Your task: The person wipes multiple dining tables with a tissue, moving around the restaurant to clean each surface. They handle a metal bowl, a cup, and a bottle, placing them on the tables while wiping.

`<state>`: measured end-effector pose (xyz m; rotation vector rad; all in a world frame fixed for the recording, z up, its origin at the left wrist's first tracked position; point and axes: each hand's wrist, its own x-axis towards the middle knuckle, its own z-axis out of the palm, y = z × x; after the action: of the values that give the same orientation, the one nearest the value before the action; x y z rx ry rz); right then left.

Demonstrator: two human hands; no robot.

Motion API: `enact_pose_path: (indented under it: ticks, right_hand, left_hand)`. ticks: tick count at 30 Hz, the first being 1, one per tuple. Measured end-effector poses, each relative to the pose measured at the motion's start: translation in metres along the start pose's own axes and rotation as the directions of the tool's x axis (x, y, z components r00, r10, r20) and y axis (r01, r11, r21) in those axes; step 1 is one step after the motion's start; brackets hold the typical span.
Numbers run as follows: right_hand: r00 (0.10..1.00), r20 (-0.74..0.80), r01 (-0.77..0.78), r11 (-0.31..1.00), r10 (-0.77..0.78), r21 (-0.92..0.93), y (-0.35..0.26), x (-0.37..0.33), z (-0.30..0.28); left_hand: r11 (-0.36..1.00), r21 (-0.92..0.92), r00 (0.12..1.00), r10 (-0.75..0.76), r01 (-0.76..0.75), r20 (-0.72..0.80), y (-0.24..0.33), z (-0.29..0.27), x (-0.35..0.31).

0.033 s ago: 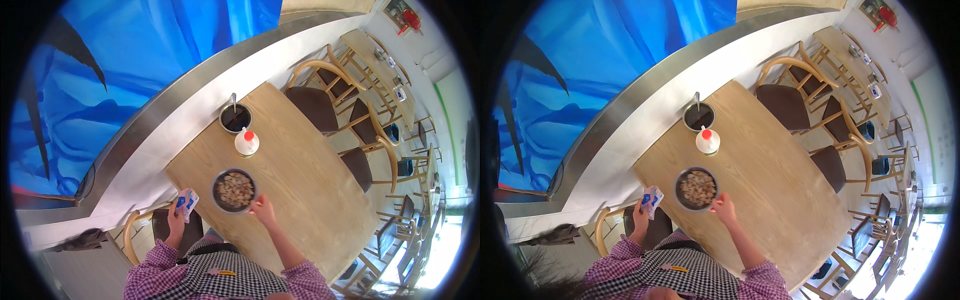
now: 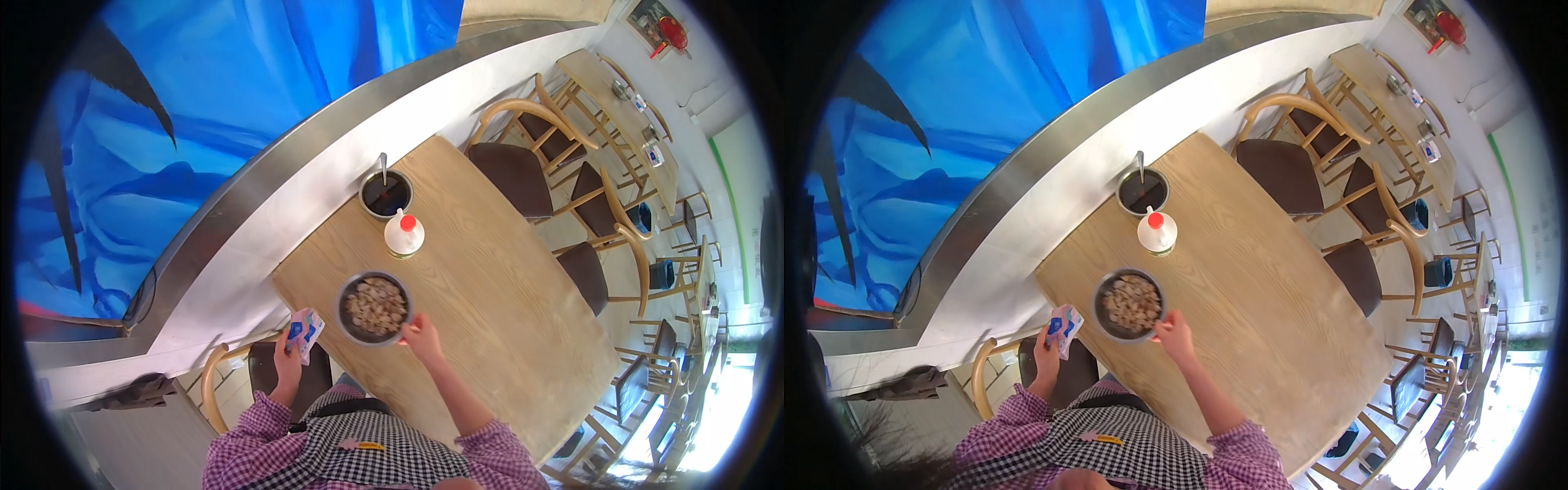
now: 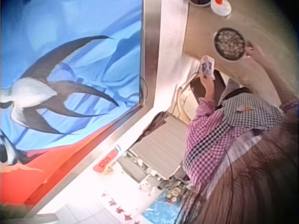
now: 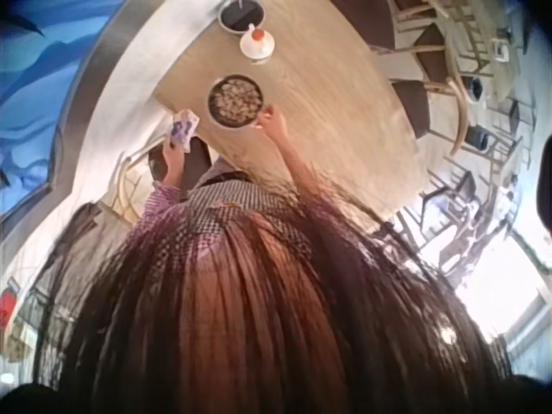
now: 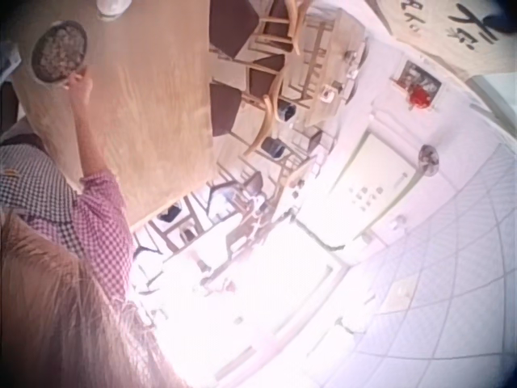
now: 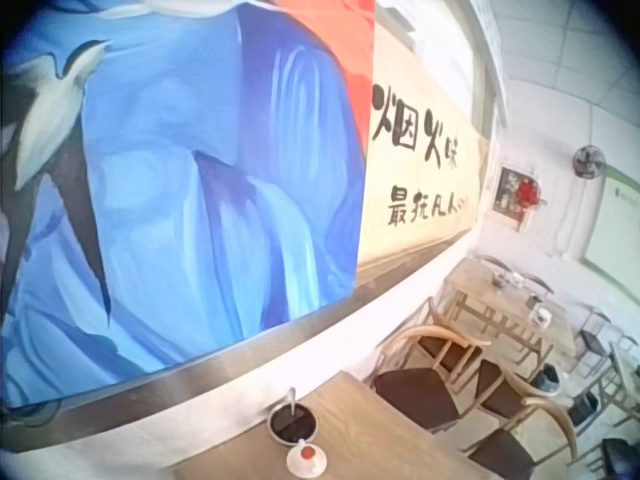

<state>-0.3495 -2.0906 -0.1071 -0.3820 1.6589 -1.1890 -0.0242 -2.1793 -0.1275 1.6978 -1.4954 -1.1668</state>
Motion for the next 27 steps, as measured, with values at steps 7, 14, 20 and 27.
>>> enact_pose_path:
  ticks: [7, 14, 20, 27]
  right_hand:
    - [0.997, 0.002, 0.071, 0.983, -0.072, 0.169, -0.028, 0.092, 0.101]
    - [0.891, -0.297, 0.237, 0.909, -0.344, -0.342, -0.071, 0.062, 0.066]
    - [0.639, -0.21, 0.483, 0.598, -0.74, -0.639, -0.151, 0.07, 0.026]
    - [0.678, -0.039, 0.503, 0.502, -0.734, -0.704, -0.156, 0.044, 0.012]
  left_hand:
    - [0.979, -0.185, 0.996, -0.09, 0.09, 0.004, 0.009, 0.0, 0.004]
    - [0.966, -0.248, 0.992, -0.046, 0.075, 0.121, 0.024, 0.008, 0.015]
    - [0.964, -0.245, 0.978, -0.054, 0.103, 0.199, 0.025, 0.022, 0.014]
    - [0.963, -0.264, 0.986, -0.015, 0.059, 0.165, 0.01, 0.002, 0.003]
